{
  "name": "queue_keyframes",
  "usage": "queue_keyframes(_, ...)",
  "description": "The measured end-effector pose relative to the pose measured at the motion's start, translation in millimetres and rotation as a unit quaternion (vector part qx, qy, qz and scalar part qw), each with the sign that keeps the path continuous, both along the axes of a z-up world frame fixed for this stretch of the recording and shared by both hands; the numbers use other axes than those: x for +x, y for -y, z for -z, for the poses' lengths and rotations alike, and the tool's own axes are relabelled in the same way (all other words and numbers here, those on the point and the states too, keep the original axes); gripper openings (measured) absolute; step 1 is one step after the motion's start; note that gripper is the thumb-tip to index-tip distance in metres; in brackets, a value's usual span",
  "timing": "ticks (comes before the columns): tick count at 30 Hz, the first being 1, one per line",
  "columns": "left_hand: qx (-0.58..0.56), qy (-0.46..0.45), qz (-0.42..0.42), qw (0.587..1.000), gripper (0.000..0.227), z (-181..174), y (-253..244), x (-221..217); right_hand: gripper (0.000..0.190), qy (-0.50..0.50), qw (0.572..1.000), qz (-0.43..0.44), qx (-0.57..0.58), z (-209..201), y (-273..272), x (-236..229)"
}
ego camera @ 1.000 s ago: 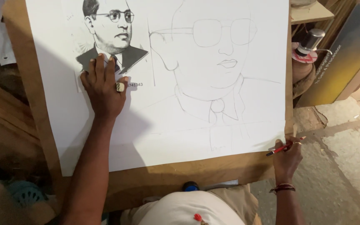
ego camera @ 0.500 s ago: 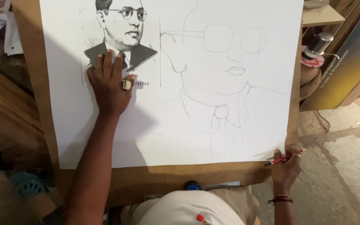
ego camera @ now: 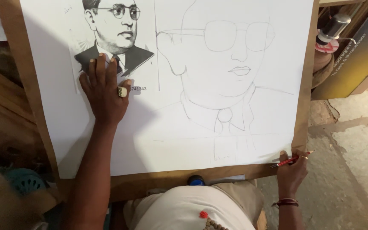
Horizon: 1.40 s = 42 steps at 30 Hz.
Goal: The person is sketching a portrait on paper using a pencil and an eraser, referring to a printed photograph.
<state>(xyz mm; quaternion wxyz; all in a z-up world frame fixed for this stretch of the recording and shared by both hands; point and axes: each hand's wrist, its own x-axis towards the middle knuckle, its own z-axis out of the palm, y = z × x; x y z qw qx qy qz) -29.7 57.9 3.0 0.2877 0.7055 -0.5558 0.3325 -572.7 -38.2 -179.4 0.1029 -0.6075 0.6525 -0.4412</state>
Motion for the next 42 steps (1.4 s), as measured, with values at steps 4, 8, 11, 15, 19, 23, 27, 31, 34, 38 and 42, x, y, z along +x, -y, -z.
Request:
queue_keyframes(4, 0.002, 0.0, 0.001, 1.0, 0.057, 1.7, -0.7, 0.7, 0.033, 0.009, 1.0, -0.008, 0.007, -1.8, -3.7, 0.8)
queue_keyframes(8, 0.014, -0.006, -0.009, 1.0, 0.058, 0.8, -0.1, -0.7, 0.034, -0.008, 1.0, -0.005, -0.013, 2.0, -3.5, -1.0)
queue_keyframes(11, 0.015, -0.002, -0.012, 1.0, 0.058, 1.1, -1.0, -0.7, 0.033, -0.005, 1.0, 0.009, 0.018, 4.9, -3.1, -1.7)
queue_keyframes(15, 0.01, -0.005, -0.01, 1.0, 0.058, 1.9, -0.1, 0.4, 0.033, -0.007, 1.0, 0.002, -0.021, 0.2, -5.6, 1.7)
queue_keyframes(19, 0.01, -0.001, -0.007, 1.0, 0.057, 3.4, 0.7, 1.4, 0.031, 0.014, 1.0, 0.002, -0.008, -7.2, -9.3, 5.6)
queue_keyframes(23, 0.011, -0.017, 0.007, 1.0, 0.058, -0.5, -0.3, -2.7, 0.03, 0.007, 1.0, 0.02, 0.023, -2.5, -5.9, 4.2)
queue_keyframes(27, 0.018, -0.012, -0.008, 1.0, 0.059, 1.7, 0.3, -1.5, 0.032, 0.001, 1.0, 0.01, -0.02, -3.3, -5.5, 6.3)
queue_keyframes(31, 0.013, -0.016, -0.004, 1.0, 0.059, 4.4, 2.0, -0.5, 0.031, -0.012, 1.0, 0.005, -0.029, 2.3, -1.7, 2.0)
queue_keyframes(34, 0.021, -0.008, -0.025, 0.999, 0.06, 6.1, 2.9, -1.0, 0.031, 0.006, 1.0, 0.007, 0.001, -6.3, -2.9, 4.6)
queue_keyframes(38, 0.02, -0.013, -0.02, 1.0, 0.061, 5.8, 3.6, -1.4, 0.031, 0.018, 1.0, 0.001, -0.022, -1.2, -1.4, 3.3)
queue_keyframes(42, 0.026, -0.015, -0.031, 0.999, 0.061, 7.8, 4.0, -0.6, 0.03, 0.003, 1.0, 0.002, -0.028, 4.6, 1.2, 1.3)
